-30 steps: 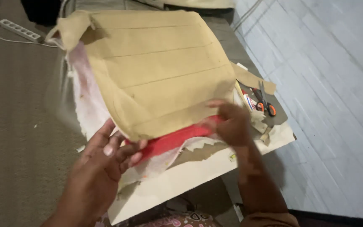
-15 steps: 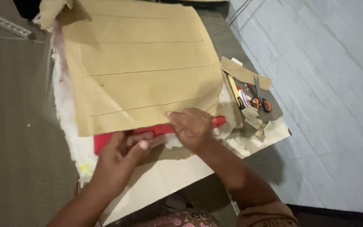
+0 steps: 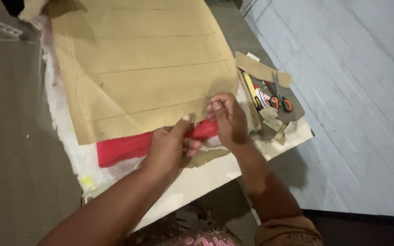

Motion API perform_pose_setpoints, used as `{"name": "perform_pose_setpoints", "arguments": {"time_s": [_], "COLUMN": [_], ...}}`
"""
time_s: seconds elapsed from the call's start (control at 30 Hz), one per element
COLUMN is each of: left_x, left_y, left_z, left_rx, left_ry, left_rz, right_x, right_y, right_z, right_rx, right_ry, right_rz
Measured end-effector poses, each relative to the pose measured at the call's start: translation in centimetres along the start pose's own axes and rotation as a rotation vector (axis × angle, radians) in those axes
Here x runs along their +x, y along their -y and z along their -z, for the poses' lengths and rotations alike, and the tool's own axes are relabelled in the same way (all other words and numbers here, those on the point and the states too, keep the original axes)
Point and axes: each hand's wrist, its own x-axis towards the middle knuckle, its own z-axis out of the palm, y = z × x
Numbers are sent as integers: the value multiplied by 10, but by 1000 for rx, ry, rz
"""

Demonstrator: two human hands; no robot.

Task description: Hand-sewing and pulling thread through leather to create a ribbed upholstery pattern on a cushion.

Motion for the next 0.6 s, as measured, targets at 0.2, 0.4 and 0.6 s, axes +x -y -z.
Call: {"name": "perform_pose_setpoints", "arguments": {"time_s": [0.2, 0.4, 0.6], "left_x": [-11, -1, 0], "left_y": [2, 7, 14], "left_z": [-2, -2, -5], "left_rx": [186, 247, 305], "left_ry": [-186, -142, -196], "left_rz": [-100, -171, -220], "right_x": [-17, -24, -22], "right_y": [9, 10, -7], "right_z": [23, 37, 43], "right_rx": [-331, -791, -809], "right_ry": [44, -55, -125], "right_rz": [457, 593, 535]}}
